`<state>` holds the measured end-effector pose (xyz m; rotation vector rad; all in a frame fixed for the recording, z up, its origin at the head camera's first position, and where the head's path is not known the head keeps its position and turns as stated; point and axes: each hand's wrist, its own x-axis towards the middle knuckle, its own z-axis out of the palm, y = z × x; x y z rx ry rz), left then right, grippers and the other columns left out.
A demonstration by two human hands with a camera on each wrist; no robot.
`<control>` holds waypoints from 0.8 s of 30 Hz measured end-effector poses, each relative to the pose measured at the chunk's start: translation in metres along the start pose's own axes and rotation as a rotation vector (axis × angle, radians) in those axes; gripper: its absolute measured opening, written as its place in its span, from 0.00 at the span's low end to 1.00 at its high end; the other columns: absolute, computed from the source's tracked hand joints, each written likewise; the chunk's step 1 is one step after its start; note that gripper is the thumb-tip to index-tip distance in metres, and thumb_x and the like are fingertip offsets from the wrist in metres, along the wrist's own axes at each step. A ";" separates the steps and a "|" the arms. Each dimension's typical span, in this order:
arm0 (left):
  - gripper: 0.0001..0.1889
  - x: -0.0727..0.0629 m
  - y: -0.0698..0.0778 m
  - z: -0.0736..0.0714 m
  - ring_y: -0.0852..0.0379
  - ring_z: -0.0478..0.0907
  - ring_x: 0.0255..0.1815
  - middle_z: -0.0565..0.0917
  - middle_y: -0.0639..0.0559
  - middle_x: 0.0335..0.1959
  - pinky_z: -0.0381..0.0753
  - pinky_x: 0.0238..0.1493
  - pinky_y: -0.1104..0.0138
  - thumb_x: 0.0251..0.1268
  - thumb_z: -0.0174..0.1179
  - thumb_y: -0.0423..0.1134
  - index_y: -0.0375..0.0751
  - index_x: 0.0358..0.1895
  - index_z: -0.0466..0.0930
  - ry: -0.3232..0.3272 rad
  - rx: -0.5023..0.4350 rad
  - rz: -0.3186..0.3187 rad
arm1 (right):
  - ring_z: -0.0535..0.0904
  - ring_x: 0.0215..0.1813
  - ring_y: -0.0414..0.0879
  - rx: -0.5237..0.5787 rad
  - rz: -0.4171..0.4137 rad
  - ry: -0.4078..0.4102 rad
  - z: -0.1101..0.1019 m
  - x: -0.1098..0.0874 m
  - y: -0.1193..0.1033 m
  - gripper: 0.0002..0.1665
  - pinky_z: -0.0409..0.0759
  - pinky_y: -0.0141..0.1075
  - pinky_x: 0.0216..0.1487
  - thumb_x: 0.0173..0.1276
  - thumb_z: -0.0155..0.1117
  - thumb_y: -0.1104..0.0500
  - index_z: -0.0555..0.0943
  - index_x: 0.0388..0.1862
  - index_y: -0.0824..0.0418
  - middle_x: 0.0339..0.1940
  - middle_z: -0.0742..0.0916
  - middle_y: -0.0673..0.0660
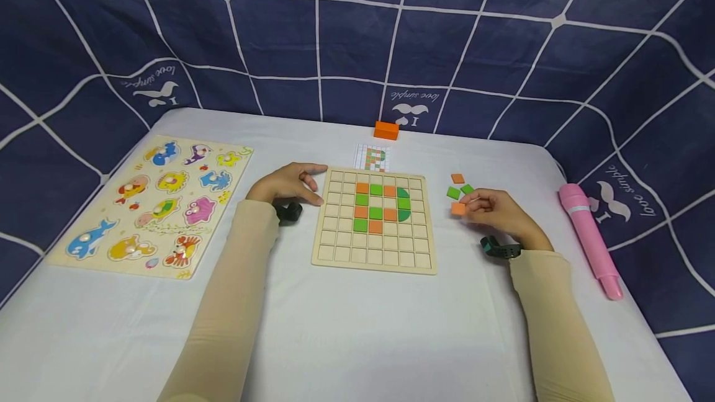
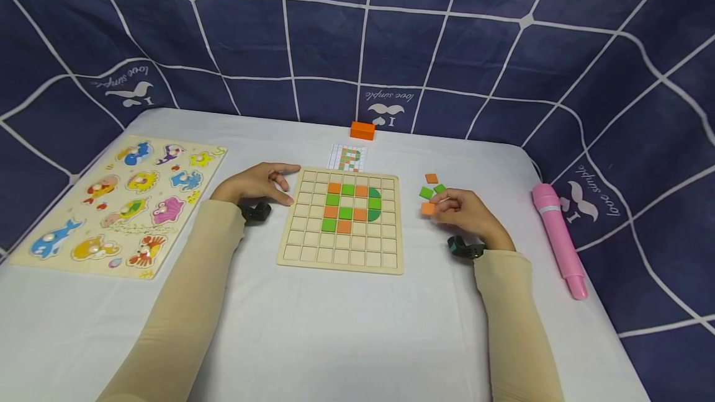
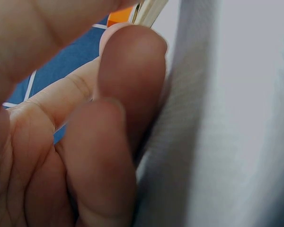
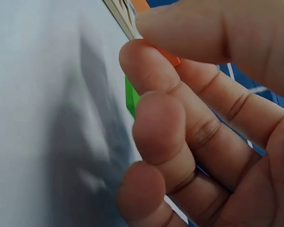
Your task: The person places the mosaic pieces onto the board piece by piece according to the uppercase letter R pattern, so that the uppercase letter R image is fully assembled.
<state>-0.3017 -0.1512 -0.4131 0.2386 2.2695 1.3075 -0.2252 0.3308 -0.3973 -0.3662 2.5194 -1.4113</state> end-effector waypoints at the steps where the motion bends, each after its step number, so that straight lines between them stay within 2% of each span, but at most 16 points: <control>1: 0.51 0.000 0.000 0.000 0.54 0.73 0.40 0.80 0.46 0.44 0.73 0.41 0.70 0.55 0.82 0.30 0.43 0.84 0.66 0.001 0.005 0.000 | 0.83 0.37 0.34 0.001 -0.006 -0.003 0.002 0.001 -0.002 0.20 0.81 0.26 0.39 0.69 0.69 0.73 0.79 0.57 0.82 0.37 0.90 0.51; 7: 0.51 0.000 0.000 0.000 0.54 0.74 0.39 0.81 0.46 0.44 0.73 0.40 0.70 0.54 0.83 0.30 0.44 0.84 0.67 0.007 0.008 -0.006 | 0.83 0.36 0.34 0.006 -0.015 -0.024 0.012 0.006 -0.010 0.19 0.79 0.26 0.38 0.68 0.69 0.74 0.80 0.57 0.81 0.37 0.90 0.52; 16: 0.51 0.000 -0.001 0.000 0.55 0.74 0.38 0.81 0.46 0.44 0.72 0.38 0.69 0.54 0.83 0.30 0.44 0.84 0.68 0.012 0.013 -0.017 | 0.83 0.36 0.35 0.020 -0.075 -0.039 0.026 0.011 -0.022 0.18 0.79 0.27 0.38 0.67 0.70 0.75 0.81 0.55 0.81 0.35 0.91 0.53; 24: 0.51 -0.001 0.000 -0.001 0.54 0.74 0.40 0.80 0.46 0.43 0.74 0.41 0.70 0.55 0.82 0.30 0.41 0.84 0.66 0.001 0.007 0.004 | 0.83 0.34 0.37 0.019 -0.058 -0.058 0.037 0.013 -0.034 0.19 0.78 0.29 0.38 0.67 0.72 0.74 0.82 0.57 0.78 0.39 0.91 0.62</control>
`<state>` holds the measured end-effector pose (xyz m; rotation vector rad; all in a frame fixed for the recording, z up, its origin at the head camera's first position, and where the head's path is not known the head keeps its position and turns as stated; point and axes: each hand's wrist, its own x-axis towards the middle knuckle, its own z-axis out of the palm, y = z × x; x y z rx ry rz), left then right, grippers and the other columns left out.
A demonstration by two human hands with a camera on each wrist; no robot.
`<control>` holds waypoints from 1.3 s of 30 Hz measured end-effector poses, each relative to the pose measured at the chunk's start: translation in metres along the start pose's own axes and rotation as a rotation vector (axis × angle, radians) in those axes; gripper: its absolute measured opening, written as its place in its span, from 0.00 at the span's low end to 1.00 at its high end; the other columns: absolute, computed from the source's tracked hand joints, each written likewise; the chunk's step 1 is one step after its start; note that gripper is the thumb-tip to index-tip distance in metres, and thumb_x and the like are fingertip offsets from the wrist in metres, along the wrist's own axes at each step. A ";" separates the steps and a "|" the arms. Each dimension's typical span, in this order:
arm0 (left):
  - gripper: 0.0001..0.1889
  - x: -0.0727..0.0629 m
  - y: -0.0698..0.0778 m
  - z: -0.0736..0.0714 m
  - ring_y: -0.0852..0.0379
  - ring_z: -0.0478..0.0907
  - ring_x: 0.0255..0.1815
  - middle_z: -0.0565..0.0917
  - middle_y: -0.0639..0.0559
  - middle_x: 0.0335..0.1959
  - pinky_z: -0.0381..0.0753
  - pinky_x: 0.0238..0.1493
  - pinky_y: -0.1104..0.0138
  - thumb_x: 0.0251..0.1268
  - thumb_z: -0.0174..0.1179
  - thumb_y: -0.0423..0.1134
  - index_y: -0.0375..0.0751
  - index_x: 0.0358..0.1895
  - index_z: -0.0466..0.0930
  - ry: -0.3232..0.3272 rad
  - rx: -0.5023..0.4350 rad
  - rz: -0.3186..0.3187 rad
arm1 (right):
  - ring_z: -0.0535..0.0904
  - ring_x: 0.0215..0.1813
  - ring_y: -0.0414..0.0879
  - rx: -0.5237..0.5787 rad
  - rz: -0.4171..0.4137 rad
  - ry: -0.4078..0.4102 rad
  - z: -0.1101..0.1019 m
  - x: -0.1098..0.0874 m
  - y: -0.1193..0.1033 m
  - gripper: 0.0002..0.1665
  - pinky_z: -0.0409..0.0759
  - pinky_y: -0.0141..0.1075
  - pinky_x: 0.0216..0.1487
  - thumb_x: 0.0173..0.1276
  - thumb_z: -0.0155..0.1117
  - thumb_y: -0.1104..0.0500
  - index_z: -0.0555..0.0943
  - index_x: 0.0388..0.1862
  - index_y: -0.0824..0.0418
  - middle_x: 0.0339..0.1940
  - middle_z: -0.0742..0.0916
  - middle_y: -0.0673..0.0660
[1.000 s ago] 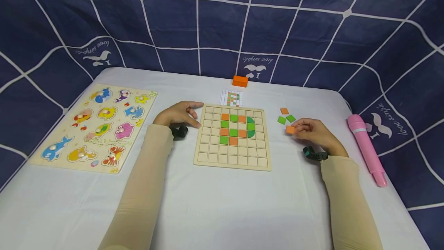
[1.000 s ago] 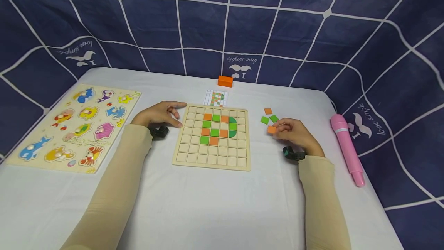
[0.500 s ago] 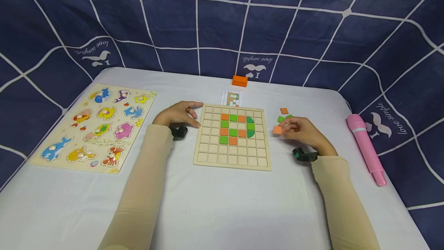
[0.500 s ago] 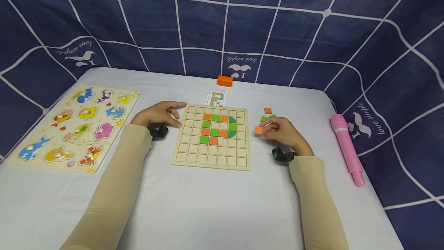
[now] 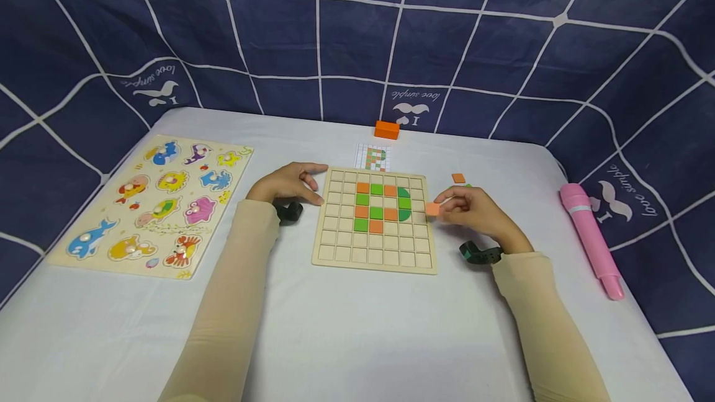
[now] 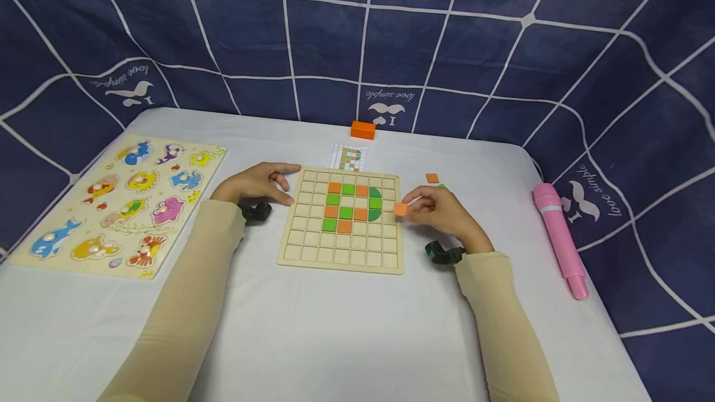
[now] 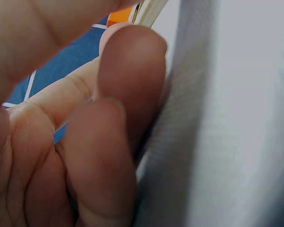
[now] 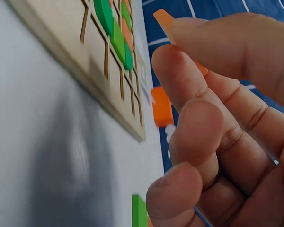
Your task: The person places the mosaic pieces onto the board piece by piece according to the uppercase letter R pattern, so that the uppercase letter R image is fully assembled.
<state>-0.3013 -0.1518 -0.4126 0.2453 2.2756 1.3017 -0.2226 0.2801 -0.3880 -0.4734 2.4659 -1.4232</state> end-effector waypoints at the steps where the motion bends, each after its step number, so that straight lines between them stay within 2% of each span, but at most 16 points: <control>1: 0.51 0.000 0.000 0.000 0.54 0.74 0.40 0.80 0.46 0.43 0.74 0.41 0.70 0.56 0.82 0.30 0.41 0.84 0.66 -0.001 -0.002 0.000 | 0.83 0.34 0.37 -0.005 0.001 -0.005 0.001 0.000 -0.001 0.19 0.79 0.29 0.39 0.68 0.72 0.74 0.82 0.57 0.77 0.39 0.92 0.63; 5: 0.51 0.000 0.001 0.002 0.53 0.73 0.40 0.80 0.46 0.44 0.73 0.41 0.69 0.55 0.82 0.30 0.43 0.84 0.66 0.001 -0.004 -0.013 | 0.79 0.31 0.38 -0.015 0.008 -0.022 0.008 0.002 -0.006 0.19 0.77 0.30 0.38 0.69 0.73 0.73 0.83 0.57 0.76 0.40 0.92 0.63; 11: 0.52 0.001 -0.001 0.004 0.53 0.73 0.40 0.79 0.44 0.45 0.73 0.41 0.69 0.55 0.83 0.30 0.44 0.84 0.66 0.005 -0.010 -0.023 | 0.81 0.31 0.40 -0.014 0.001 -0.039 0.019 0.003 -0.011 0.18 0.78 0.31 0.39 0.68 0.73 0.74 0.83 0.55 0.76 0.39 0.92 0.63; 17: 0.52 0.001 -0.001 0.004 0.54 0.74 0.39 0.80 0.46 0.43 0.73 0.40 0.69 0.54 0.83 0.30 0.43 0.84 0.67 0.005 -0.001 -0.005 | 0.80 0.31 0.42 -0.026 -0.046 -0.071 0.031 0.005 -0.017 0.16 0.78 0.31 0.38 0.66 0.73 0.75 0.84 0.53 0.75 0.36 0.92 0.61; 28: 0.52 0.000 -0.001 0.003 0.54 0.73 0.38 0.80 0.46 0.43 0.72 0.38 0.69 0.54 0.83 0.31 0.44 0.84 0.67 0.008 -0.006 -0.012 | 0.76 0.29 0.41 -0.057 -0.094 -0.116 0.053 0.014 -0.026 0.15 0.75 0.31 0.36 0.67 0.77 0.71 0.86 0.51 0.72 0.35 0.92 0.58; 39: 0.52 0.000 0.000 0.001 0.54 0.72 0.38 0.79 0.45 0.44 0.71 0.36 0.69 0.53 0.83 0.29 0.44 0.84 0.67 0.012 -0.029 -0.024 | 0.81 0.34 0.43 -0.102 -0.102 -0.162 0.072 0.022 -0.036 0.14 0.78 0.31 0.41 0.68 0.78 0.68 0.87 0.50 0.70 0.35 0.92 0.53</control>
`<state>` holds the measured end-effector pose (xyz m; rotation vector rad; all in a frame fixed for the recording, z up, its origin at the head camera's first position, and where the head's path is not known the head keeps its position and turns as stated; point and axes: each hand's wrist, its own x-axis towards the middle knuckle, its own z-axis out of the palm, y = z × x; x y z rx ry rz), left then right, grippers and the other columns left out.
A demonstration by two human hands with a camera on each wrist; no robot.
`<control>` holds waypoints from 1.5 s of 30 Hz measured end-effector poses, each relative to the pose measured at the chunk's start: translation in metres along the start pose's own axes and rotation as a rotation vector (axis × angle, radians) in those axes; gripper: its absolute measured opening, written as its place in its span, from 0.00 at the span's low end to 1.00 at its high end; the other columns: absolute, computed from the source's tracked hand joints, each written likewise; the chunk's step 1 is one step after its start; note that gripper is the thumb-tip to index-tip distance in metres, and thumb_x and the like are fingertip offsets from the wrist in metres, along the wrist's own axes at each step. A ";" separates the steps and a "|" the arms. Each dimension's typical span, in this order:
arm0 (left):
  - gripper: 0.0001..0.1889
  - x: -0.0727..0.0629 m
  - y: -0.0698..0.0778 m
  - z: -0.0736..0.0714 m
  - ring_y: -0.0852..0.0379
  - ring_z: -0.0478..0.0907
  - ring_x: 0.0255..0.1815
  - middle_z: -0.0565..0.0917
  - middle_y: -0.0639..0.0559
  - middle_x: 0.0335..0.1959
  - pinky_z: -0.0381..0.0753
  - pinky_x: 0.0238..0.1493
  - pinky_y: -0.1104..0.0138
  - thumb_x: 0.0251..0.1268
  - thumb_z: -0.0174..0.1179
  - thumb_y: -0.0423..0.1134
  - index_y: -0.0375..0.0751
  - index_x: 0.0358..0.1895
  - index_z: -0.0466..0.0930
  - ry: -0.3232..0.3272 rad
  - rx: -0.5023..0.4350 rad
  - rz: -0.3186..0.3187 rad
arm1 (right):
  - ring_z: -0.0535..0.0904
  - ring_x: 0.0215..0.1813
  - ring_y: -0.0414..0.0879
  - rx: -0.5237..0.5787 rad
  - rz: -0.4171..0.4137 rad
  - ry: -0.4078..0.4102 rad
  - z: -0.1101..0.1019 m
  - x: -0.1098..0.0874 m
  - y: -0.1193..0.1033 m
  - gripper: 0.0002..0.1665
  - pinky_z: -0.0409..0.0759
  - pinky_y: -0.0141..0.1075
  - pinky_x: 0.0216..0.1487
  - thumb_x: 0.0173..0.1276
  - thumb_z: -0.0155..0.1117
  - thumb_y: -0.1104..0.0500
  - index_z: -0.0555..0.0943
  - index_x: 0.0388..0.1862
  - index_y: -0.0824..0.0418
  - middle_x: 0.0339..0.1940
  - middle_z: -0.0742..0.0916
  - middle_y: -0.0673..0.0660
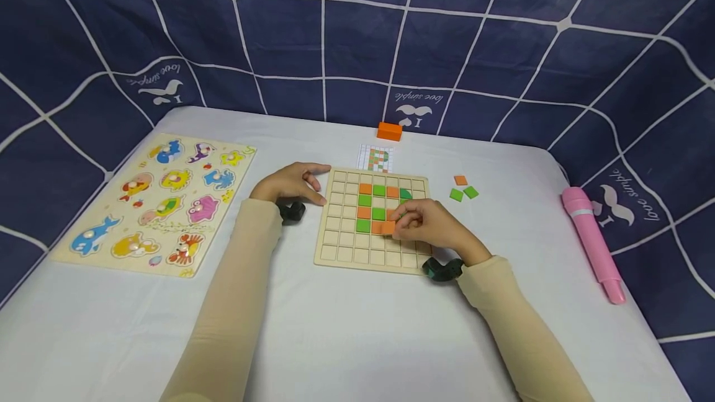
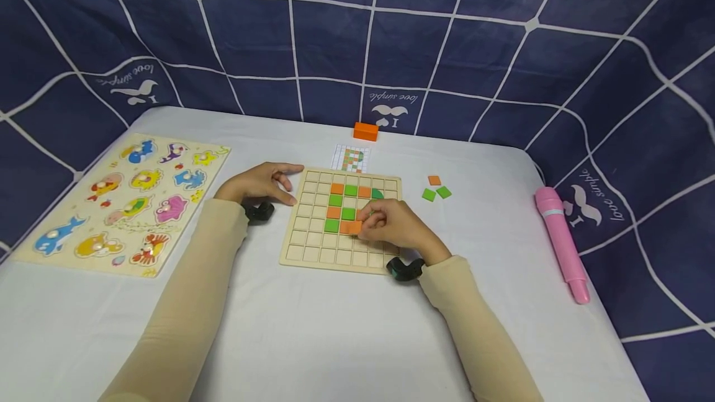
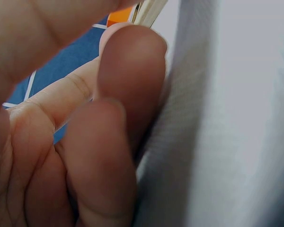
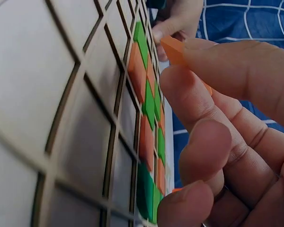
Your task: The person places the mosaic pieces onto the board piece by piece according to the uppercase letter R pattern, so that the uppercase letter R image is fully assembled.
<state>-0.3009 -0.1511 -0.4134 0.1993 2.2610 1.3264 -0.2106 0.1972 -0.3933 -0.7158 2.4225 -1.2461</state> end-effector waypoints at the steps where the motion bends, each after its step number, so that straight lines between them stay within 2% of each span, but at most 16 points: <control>1: 0.52 0.000 0.000 0.000 0.54 0.72 0.38 0.79 0.45 0.44 0.71 0.36 0.69 0.53 0.83 0.29 0.44 0.84 0.67 0.000 -0.003 0.000 | 0.82 0.35 0.43 0.002 -0.004 -0.005 0.001 0.001 -0.001 0.14 0.79 0.31 0.41 0.68 0.78 0.68 0.87 0.50 0.69 0.35 0.92 0.53; 10: 0.53 0.000 0.002 -0.001 0.53 0.73 0.39 0.79 0.46 0.42 0.74 0.37 0.69 0.52 0.83 0.28 0.43 0.84 0.67 0.005 -0.014 -0.004 | 0.76 0.30 0.42 -0.030 -0.058 -0.065 0.014 0.011 -0.008 0.11 0.74 0.30 0.35 0.66 0.78 0.67 0.88 0.46 0.65 0.32 0.90 0.48; 18: 0.53 0.002 0.000 -0.001 0.53 0.73 0.39 0.78 0.45 0.42 0.76 0.38 0.70 0.53 0.83 0.27 0.42 0.84 0.66 -0.003 -0.012 0.006 | 0.74 0.28 0.40 -0.066 -0.058 -0.104 0.024 0.019 -0.014 0.10 0.72 0.30 0.32 0.66 0.79 0.66 0.89 0.45 0.64 0.32 0.91 0.47; 23: 0.53 0.002 -0.001 -0.001 0.54 0.73 0.39 0.78 0.46 0.41 0.75 0.38 0.71 0.53 0.83 0.27 0.41 0.84 0.66 -0.008 -0.017 0.006 | 0.75 0.27 0.39 -0.114 -0.042 -0.110 0.030 0.023 -0.019 0.09 0.72 0.30 0.31 0.65 0.79 0.65 0.89 0.42 0.61 0.29 0.88 0.45; 30: 0.53 0.002 0.001 -0.001 0.55 0.73 0.37 0.78 0.46 0.40 0.76 0.37 0.72 0.53 0.82 0.26 0.41 0.84 0.66 -0.011 -0.035 0.008 | 0.75 0.26 0.39 -0.162 -0.071 -0.112 0.033 0.025 -0.023 0.08 0.72 0.30 0.31 0.66 0.80 0.64 0.88 0.40 0.61 0.27 0.87 0.44; 45: 0.52 -0.001 0.004 0.000 0.55 0.74 0.37 0.79 0.46 0.40 0.78 0.38 0.72 0.54 0.82 0.26 0.41 0.84 0.66 -0.013 -0.033 -0.001 | 0.75 0.28 0.39 -0.198 -0.059 -0.121 0.038 0.029 -0.027 0.09 0.73 0.31 0.33 0.65 0.79 0.67 0.89 0.43 0.63 0.27 0.87 0.45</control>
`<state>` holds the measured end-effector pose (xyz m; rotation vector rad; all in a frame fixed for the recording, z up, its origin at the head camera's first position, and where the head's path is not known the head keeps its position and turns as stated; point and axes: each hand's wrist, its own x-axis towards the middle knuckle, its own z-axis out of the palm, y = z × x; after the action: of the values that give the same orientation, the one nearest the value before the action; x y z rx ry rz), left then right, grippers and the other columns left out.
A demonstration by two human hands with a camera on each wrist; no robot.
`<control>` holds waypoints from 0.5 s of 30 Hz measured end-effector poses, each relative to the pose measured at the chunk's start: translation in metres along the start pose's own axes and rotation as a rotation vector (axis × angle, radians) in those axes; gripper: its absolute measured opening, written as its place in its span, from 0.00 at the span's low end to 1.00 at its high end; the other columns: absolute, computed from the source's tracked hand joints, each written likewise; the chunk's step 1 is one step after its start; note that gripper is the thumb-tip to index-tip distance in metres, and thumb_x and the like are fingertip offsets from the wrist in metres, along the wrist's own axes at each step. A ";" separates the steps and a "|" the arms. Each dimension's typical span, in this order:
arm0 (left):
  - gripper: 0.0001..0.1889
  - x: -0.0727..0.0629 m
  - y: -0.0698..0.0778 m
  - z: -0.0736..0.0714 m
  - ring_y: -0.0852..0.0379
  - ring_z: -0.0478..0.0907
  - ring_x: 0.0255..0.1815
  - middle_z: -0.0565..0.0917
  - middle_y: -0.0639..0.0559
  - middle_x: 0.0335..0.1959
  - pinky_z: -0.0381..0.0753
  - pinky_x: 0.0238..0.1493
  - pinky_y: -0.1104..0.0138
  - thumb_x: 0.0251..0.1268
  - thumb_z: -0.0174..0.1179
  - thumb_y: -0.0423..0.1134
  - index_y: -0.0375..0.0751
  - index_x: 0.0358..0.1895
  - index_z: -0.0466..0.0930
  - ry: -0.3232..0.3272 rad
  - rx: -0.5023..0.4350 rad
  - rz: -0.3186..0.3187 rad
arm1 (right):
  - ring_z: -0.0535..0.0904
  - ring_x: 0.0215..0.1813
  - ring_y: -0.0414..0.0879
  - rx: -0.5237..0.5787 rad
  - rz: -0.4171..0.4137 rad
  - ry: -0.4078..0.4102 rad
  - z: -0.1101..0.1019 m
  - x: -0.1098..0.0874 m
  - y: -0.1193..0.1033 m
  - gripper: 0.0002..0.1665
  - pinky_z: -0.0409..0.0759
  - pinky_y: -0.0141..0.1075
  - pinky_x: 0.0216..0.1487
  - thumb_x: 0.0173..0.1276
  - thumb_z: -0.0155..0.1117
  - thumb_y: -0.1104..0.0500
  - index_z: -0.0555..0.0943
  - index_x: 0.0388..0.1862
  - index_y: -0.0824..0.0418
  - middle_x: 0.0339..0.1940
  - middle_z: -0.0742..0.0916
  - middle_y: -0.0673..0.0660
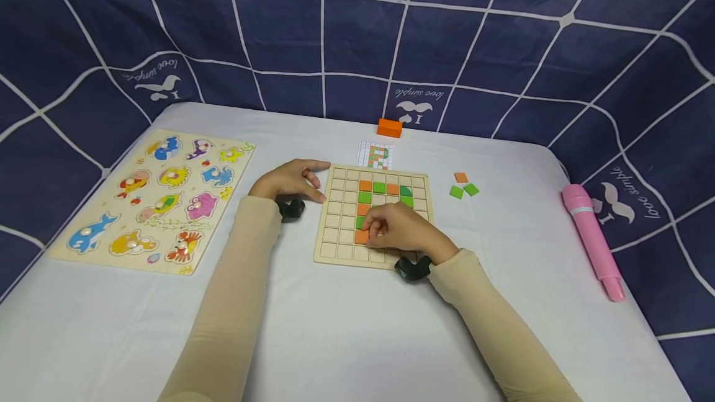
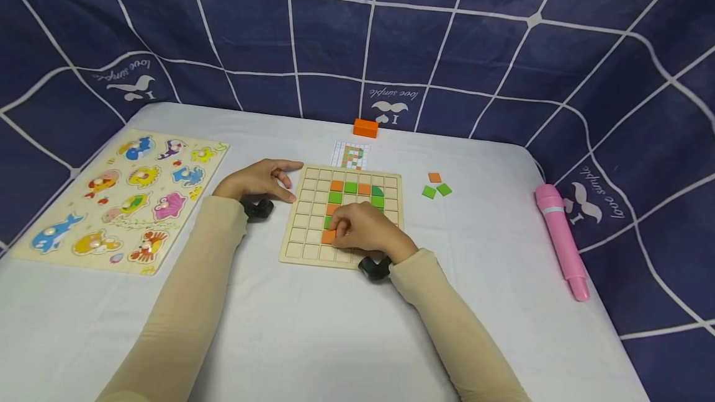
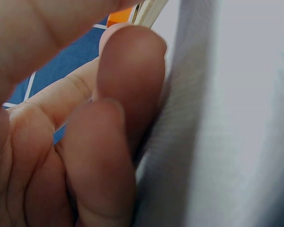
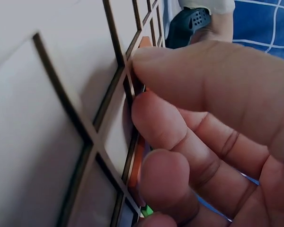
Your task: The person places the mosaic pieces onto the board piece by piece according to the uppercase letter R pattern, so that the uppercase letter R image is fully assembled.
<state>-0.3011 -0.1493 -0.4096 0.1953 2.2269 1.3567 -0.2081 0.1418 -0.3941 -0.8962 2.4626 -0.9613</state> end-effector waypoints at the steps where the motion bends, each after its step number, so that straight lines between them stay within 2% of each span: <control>1: 0.52 0.000 0.000 0.000 0.55 0.74 0.38 0.79 0.46 0.40 0.78 0.38 0.72 0.54 0.82 0.26 0.41 0.84 0.66 0.000 0.000 0.000 | 0.75 0.28 0.39 0.000 0.003 -0.002 0.000 0.000 0.000 0.09 0.73 0.31 0.33 0.65 0.79 0.67 0.89 0.43 0.63 0.27 0.87 0.45; 11: 0.53 0.001 0.000 0.000 0.54 0.73 0.39 0.79 0.46 0.41 0.78 0.39 0.72 0.54 0.82 0.26 0.41 0.85 0.65 -0.002 0.002 0.006 | 0.75 0.28 0.39 0.012 -0.011 -0.007 -0.004 -0.003 0.000 0.09 0.74 0.31 0.34 0.67 0.77 0.66 0.90 0.45 0.63 0.28 0.86 0.44; 15: 0.52 0.001 -0.001 0.000 0.54 0.73 0.39 0.78 0.46 0.41 0.78 0.39 0.72 0.54 0.82 0.26 0.41 0.84 0.66 0.002 0.003 0.003 | 0.73 0.27 0.40 0.095 0.003 -0.008 -0.009 -0.007 0.003 0.08 0.71 0.30 0.33 0.69 0.76 0.66 0.90 0.46 0.63 0.29 0.86 0.45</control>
<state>-0.3022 -0.1497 -0.4113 0.1985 2.2315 1.3561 -0.2093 0.1528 -0.3892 -0.8633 2.3889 -1.0613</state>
